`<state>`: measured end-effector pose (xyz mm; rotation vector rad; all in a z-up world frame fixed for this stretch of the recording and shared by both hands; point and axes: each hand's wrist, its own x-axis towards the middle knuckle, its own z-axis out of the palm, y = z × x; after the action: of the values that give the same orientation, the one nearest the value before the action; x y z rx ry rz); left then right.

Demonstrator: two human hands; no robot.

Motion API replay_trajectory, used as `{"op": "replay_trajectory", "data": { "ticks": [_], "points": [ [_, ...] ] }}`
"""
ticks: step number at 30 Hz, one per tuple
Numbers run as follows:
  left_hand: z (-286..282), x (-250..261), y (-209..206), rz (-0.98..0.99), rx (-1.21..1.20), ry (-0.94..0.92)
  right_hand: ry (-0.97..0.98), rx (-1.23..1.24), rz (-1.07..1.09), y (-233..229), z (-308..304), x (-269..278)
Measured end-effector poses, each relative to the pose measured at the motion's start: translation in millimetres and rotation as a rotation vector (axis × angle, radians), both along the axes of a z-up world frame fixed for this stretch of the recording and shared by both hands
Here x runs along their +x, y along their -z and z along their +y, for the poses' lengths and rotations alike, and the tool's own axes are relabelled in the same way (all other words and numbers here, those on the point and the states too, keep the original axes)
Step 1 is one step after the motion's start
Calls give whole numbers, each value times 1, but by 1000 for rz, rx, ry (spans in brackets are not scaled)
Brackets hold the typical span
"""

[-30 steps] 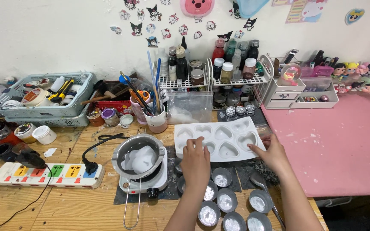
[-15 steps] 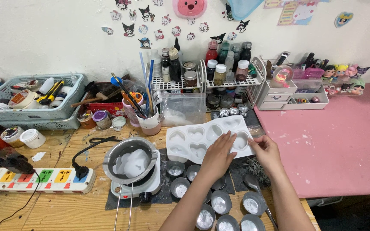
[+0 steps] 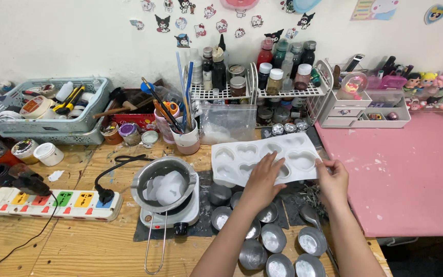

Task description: Preparing silicone molds and small metal containers by placing components and wicks inside for candle making.

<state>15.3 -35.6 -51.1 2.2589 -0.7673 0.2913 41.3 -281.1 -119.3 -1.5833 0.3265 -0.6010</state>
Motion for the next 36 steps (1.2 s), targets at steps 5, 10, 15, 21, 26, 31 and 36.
{"op": "replay_trajectory", "data": {
  "ticks": [5, 10, 15, 21, 26, 31, 36],
  "points": [
    [14, 16, 43, -34, 73, -19, 17, 2, -28, 7, -13, 4],
    [25, -2, 8, 32, 79, -15, 19, -41, 7, 4, -14, 6],
    [40, -28, -19, 260, 212, -138, -78, -146, 41, -14, -9, -1],
    [23, -28, -23, 235, 270, -208, -157, -114, 57, -12, -8, 0],
    [-19, 1, -17, -101, 54, -109, -173, -25, 8, -12, -5, -2],
    [-38, 20, 0, -173, 16, -31, -192, 106, -51, 0, -7, 9],
    [-36, 16, 1, -92, 56, -94, -264, 320, -26, -7, 1, 3]
  ]
}}
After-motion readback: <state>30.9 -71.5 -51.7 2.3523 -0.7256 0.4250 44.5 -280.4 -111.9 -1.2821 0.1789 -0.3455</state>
